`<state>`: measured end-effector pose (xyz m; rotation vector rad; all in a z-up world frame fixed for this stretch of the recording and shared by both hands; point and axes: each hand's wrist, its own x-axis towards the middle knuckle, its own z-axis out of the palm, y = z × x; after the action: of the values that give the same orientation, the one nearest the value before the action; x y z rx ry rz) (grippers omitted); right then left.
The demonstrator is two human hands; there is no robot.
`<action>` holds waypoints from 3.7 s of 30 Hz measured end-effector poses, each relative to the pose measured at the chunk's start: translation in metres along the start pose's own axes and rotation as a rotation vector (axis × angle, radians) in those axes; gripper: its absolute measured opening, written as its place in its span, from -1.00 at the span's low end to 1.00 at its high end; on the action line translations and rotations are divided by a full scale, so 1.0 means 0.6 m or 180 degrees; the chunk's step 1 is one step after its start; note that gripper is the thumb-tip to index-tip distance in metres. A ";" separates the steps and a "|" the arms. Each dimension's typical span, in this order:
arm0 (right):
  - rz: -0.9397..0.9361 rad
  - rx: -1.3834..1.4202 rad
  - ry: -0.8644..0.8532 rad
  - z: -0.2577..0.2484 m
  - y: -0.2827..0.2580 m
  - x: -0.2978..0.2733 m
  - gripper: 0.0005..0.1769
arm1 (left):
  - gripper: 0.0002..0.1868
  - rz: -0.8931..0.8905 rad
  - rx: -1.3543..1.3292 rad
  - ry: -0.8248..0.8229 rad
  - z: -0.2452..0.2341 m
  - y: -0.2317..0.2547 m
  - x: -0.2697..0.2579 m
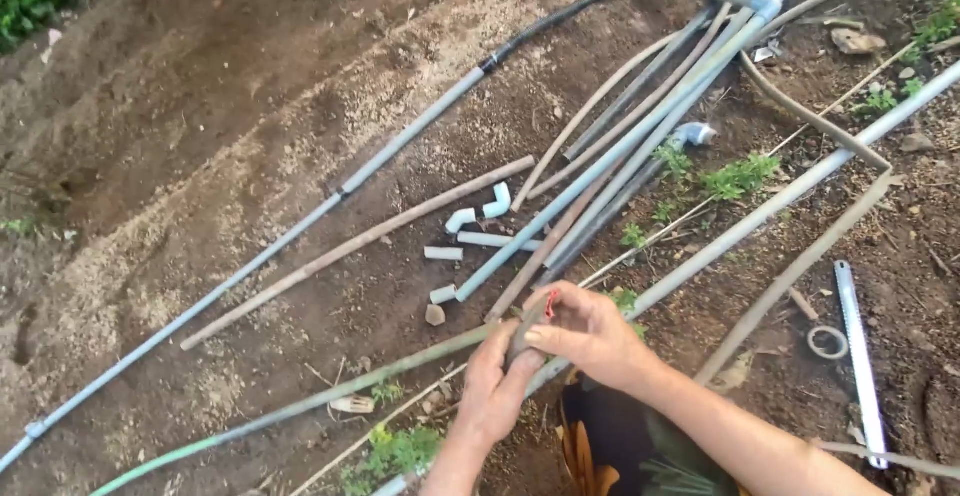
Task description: The person handles a long, flexible metal strip, bending and straightening it with both hands. They then pick up a long metal pipe and a smaller pipe segment, aligning them together to join the pieces.
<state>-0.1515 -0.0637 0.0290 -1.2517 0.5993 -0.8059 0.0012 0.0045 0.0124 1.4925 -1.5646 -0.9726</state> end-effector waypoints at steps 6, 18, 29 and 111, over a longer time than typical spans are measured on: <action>-0.0450 0.0135 0.0038 0.003 0.003 -0.019 -0.82 | -0.40 -0.0212 -0.0234 0.0133 0.016 0.015 -0.009; -0.0936 -0.1035 0.0634 -0.002 0.049 -0.012 -0.84 | -0.55 0.0663 -0.0199 0.0554 0.072 -0.045 0.004; -0.0487 -0.0299 0.0088 -0.017 0.024 0.012 -0.74 | -0.37 -0.0723 0.0107 0.0213 0.021 -0.028 0.030; 0.3332 0.0304 0.2907 -0.254 0.296 -0.141 -0.70 | -0.35 -0.0293 0.2042 0.0063 0.055 -0.106 0.047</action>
<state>-0.2848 -0.0655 -0.1815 -0.2724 1.7318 -0.4363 -0.0026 -0.0249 -0.0589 2.0064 -1.9113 -0.5106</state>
